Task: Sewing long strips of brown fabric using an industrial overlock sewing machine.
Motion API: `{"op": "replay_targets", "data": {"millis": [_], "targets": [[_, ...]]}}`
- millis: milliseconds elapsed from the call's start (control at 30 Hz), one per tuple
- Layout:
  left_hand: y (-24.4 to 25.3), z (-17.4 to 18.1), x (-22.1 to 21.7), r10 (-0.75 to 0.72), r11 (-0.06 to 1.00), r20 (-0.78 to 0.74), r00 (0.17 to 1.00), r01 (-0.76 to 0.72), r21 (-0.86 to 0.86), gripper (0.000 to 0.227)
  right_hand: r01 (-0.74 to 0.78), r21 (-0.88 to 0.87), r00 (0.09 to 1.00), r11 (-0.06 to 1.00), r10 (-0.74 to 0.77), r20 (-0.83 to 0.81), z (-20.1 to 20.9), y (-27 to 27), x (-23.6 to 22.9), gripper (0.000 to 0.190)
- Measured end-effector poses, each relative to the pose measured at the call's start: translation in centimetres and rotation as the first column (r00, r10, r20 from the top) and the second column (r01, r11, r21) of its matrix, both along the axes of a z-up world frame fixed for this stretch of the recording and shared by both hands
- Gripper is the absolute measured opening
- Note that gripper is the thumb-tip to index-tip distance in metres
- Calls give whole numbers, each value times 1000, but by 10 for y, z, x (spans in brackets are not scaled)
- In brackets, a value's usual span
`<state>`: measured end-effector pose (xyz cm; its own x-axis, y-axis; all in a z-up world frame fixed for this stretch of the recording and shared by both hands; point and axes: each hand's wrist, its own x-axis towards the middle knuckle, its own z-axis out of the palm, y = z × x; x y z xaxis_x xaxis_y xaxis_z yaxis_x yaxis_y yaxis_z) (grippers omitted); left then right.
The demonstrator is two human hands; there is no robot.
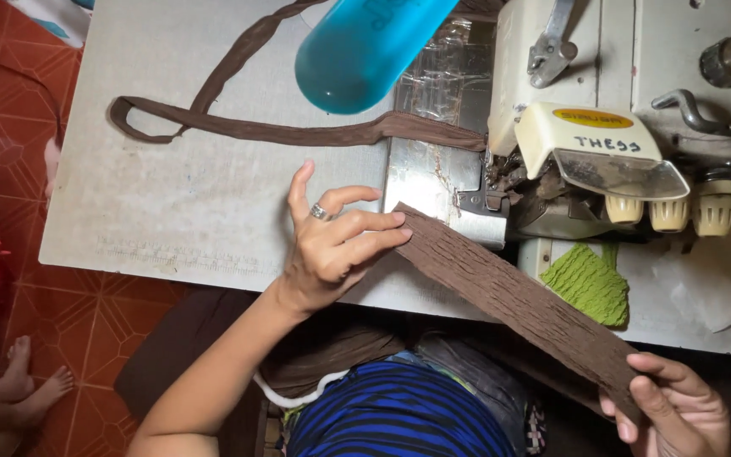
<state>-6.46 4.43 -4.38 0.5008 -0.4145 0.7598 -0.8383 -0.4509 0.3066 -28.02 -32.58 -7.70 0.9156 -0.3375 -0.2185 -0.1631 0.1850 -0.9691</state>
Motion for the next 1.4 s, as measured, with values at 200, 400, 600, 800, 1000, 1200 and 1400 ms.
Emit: {"op": "replay_targets", "data": {"millis": [200,400,600,800,1000,1200,1400], "targets": [[2,20,8,-61,997,-195,979,70,37,14,-101,-79,985,992,88,-150,-2,-1,0,27],[-7,29,14,42,996,-180,983,-25,91,25,-241,-174,942,955,187,-280,1,5,6,32],[-12,31,14,141,979,-139,980,-117,167,33,-158,66,950,985,170,-262,-11,16,0,45],[-15,40,7,167,969,-203,965,-123,214,20,-177,91,875,980,200,-442,-19,21,4,55],[-31,40,-20,373,753,418,828,-534,385,14,-491,-51,768,870,404,-497,-64,42,3,20],[-44,33,-66,522,457,404,751,-646,611,43,-731,120,626,672,730,-274,-78,102,19,36],[-46,10,-57,398,747,191,897,-438,501,44,-782,175,558,598,797,-233,-80,136,28,21]]}}
